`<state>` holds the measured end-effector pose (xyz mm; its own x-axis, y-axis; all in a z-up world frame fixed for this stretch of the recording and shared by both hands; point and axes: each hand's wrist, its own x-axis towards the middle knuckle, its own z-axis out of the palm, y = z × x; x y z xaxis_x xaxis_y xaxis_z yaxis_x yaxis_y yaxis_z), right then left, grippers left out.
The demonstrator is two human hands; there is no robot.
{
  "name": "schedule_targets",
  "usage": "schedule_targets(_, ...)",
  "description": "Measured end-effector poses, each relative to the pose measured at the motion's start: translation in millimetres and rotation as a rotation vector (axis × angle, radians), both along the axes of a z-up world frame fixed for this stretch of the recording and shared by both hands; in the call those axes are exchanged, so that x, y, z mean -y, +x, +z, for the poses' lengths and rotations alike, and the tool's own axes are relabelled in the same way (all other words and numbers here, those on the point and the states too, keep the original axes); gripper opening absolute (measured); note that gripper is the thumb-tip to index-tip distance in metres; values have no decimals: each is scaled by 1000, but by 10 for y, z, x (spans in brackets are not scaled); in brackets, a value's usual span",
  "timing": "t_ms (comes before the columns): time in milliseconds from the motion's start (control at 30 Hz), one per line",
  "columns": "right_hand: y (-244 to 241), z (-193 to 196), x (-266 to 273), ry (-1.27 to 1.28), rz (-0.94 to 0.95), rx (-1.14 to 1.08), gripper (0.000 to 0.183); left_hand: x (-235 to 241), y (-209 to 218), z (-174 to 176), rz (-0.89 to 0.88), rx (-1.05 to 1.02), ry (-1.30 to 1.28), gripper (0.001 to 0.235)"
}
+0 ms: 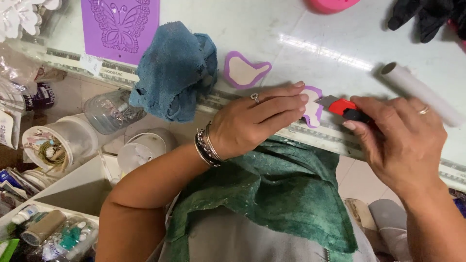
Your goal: Trimming excess material from a small clay mold using a utility knife to finish the piece.
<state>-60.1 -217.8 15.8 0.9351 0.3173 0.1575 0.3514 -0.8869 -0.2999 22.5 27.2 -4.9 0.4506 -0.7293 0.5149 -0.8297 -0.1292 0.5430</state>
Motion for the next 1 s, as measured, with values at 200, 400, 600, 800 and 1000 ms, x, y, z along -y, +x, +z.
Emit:
schedule_targets(200,-63,-105,50,-94,-80,-10,31,11,-9,-15,10,-38,-16,22)
schedule_targets(400,-15,-88,-12,-76,-93,7,31,23,-15,-6,28,-52,-28,22)
schedule_targets(600,-18,-85,-7,-54,-92,-11,29,34,-4,14,30,-70,-35,20)
schedule_targets(800,-28,-64,-11,-73,-89,-27,26,37,-6,18,42,-47,-28,18)
schedule_targets(1000,-35,-67,-16,-50,-89,-38,24,78,16,100,86,40,-40,10)
